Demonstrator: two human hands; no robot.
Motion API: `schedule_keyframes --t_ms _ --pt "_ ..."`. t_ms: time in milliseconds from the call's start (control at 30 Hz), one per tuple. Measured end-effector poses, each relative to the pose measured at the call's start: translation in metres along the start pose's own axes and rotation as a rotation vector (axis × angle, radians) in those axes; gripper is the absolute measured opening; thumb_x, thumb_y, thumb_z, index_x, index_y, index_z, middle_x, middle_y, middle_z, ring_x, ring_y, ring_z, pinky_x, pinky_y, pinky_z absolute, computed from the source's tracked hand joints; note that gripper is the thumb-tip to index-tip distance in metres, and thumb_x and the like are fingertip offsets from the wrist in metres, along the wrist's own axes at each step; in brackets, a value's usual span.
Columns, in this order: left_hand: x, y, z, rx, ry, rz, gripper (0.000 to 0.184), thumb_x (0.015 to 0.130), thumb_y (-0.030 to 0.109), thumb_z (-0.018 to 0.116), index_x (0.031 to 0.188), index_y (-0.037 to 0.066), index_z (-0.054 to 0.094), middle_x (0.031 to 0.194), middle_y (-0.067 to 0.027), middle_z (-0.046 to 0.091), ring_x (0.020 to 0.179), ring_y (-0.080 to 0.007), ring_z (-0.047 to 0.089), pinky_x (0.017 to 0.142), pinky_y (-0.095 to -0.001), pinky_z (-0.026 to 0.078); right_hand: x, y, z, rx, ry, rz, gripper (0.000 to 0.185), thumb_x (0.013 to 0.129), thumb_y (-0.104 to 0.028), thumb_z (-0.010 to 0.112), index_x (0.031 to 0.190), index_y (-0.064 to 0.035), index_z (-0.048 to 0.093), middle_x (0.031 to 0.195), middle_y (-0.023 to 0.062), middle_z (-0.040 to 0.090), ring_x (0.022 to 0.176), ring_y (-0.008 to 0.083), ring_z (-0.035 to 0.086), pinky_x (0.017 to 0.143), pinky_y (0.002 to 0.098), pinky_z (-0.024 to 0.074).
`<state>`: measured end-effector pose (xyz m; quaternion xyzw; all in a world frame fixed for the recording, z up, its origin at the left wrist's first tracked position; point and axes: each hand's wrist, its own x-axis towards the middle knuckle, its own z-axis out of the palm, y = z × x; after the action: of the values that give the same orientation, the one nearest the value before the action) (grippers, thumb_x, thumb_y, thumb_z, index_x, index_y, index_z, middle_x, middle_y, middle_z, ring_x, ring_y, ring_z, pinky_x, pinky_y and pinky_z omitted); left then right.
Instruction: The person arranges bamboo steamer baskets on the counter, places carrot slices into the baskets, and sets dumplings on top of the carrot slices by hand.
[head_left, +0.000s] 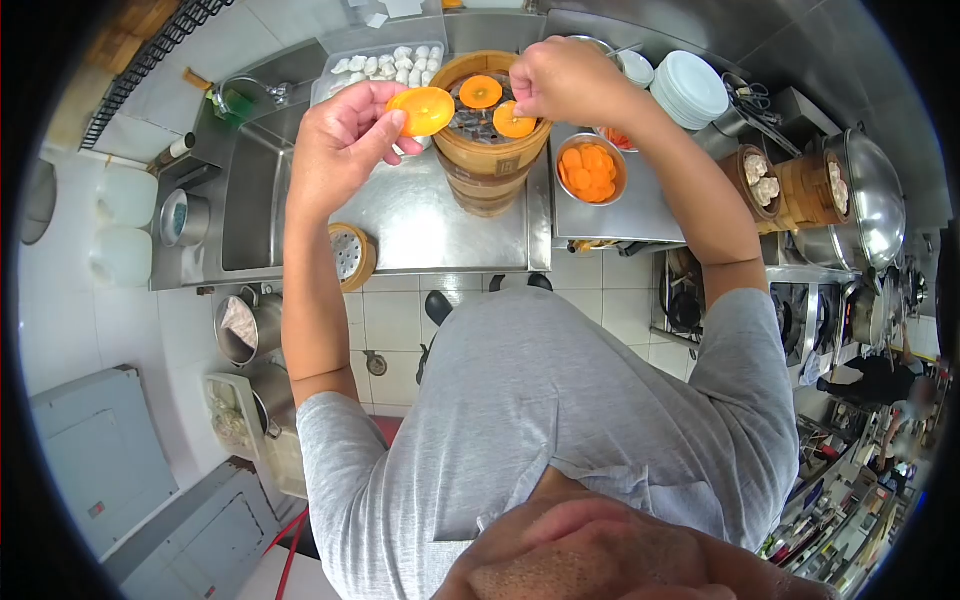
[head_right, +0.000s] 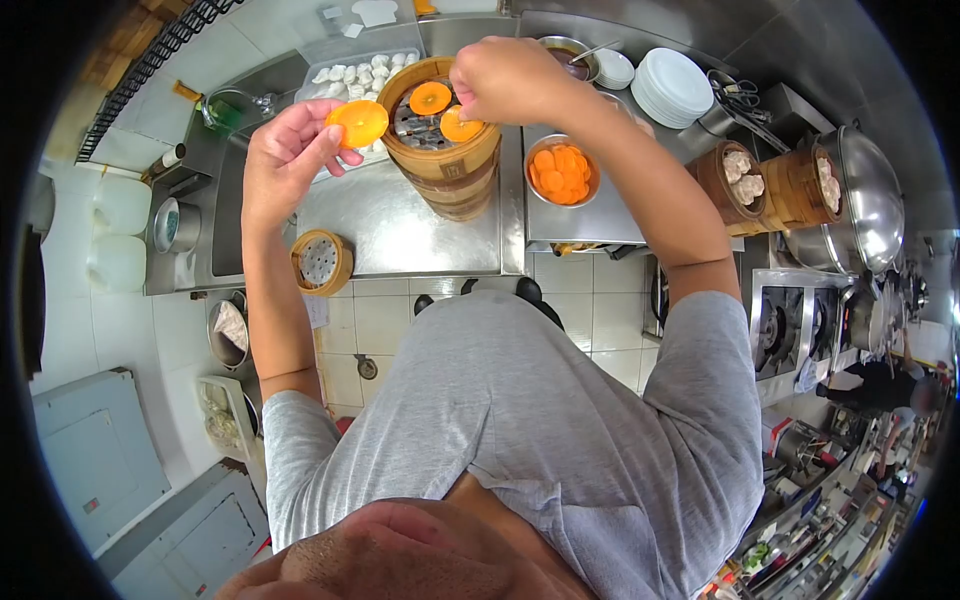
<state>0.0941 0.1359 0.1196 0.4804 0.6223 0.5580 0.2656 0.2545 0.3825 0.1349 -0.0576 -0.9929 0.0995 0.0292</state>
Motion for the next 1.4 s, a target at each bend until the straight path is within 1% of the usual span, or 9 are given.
schedule_keyframes --t_ms 200,300,400,500,600,700,1000,1100,1400 --pt "0.006 -0.004 0.009 -0.015 -0.022 -0.03 0.024 0.101 0.008 0.062 0.122 -0.005 0.063 0.099 -0.0095 0.074 0.078 -0.013 0.072 0.062 -0.0233 0.054 0.003 -0.005 0.013 -0.106 0.235 0.015 0.021 0.079 -0.024 0.08 0.086 -0.0053 0.073 0.079 0.0101 0.072 0.075 0.0271 0.071 0.068 0.0413 0.0561" --pt "0.008 -0.004 0.014 -0.022 -0.035 -0.012 0.024 0.102 0.008 0.061 0.122 -0.005 0.063 0.098 -0.0089 0.074 0.078 -0.0129 0.072 0.063 -0.0235 0.054 -0.01 -0.026 0.005 0.533 0.289 0.008 0.022 0.086 -0.025 0.081 0.089 -0.005 0.074 0.072 0.0027 0.07 0.062 0.0096 0.063 0.059 0.0276 0.0516" --pt "0.01 -0.003 0.018 -0.021 -0.047 -0.026 0.025 0.102 0.009 0.062 0.123 -0.004 0.063 0.097 -0.009 0.074 0.079 -0.0133 0.072 0.063 -0.0236 0.055 -0.016 -0.037 0.01 0.686 0.287 -0.054 0.022 0.088 -0.022 0.082 0.089 -0.002 0.074 0.069 -0.0011 0.067 0.06 0.0016 0.055 0.055 0.021 0.0464" --pt "0.011 -0.002 0.019 -0.092 -0.08 -0.009 0.027 0.102 0.01 0.061 0.125 -0.004 0.062 0.099 -0.0105 0.074 0.08 -0.0149 0.073 0.064 -0.0247 0.056 -0.015 -0.038 0.017 0.671 0.398 -0.028 0.02 0.085 -0.017 0.084 0.086 -0.0012 0.073 0.067 -0.0011 0.066 0.059 0.0014 0.055 0.053 0.0214 0.0454" --pt "0.011 -0.005 0.016 -0.194 -0.105 -0.006 0.029 0.103 0.012 0.06 0.127 -0.004 0.061 0.102 -0.012 0.074 0.082 -0.0169 0.074 0.065 -0.0261 0.057 -0.021 -0.044 0.014 0.622 0.448 -0.007 0.017 0.081 -0.019 0.083 0.082 -0.0034 0.075 0.074 0.0091 0.073 0.06 0.0177 0.068 0.058 0.0295 0.0537" --pt "0.01 -0.007 0.015 -0.227 -0.119 0.002 0.029 0.104 0.013 0.059 0.127 -0.005 0.061 0.105 -0.0127 0.074 0.082 -0.0182 0.075 0.066 -0.027 0.058 -0.023 -0.045 0.019 0.372 0.667 -0.232 0.016 0.082 -0.013 0.084 0.08 -0.0024 0.072 0.066 0.0046 0.067 0.055 0.0096 0.06 0.051 0.0258 0.0466" --pt "0.011 -0.008 0.011 -0.11 -0.065 0.034 0.027 0.103 0.012 0.058 0.124 -0.005 0.061 0.103 -0.0115 0.075 0.08 -0.0161 0.075 0.063 -0.0253 0.057 -0.018 -0.052 0.018 0.24 0.744 -0.251 0.017 0.078 -0.019 0.08 0.072 -0.0077 0.068 0.066 0.0076 0.067 0.058 0.0272 0.065 0.052 0.0381 0.0505" --pt "0.011 -0.002 0.014 -0.169 -0.05 0.036 0.025 0.103 0.01 0.057 0.122 -0.005 0.062 0.101 -0.0112 0.074 0.079 -0.015 0.074 0.063 -0.0247 0.057 -0.015 -0.053 0.018 0.437 0.693 -0.122 0.018 0.078 -0.018 0.081 0.071 -0.008 0.068 0.066 0.0064 0.066 0.058 0.0262 0.064 0.052 0.0377 0.0501" --pt "0.017 -0.008 0.017 -0.231 0.004 -0.037 0.024 0.097 0.006 0.056 0.117 -0.005 0.063 0.095 -0.0112 0.074 0.074 -0.0151 0.074 0.061 -0.0254 0.058 -0.005 -0.044 0.024 -0.006 1.011 -0.553 0.015 0.075 -0.01 0.082 0.077 -0.0083 0.068 0.074 0.0061 0.069 0.066 0.0234 0.067 0.059 0.0336 0.0525"
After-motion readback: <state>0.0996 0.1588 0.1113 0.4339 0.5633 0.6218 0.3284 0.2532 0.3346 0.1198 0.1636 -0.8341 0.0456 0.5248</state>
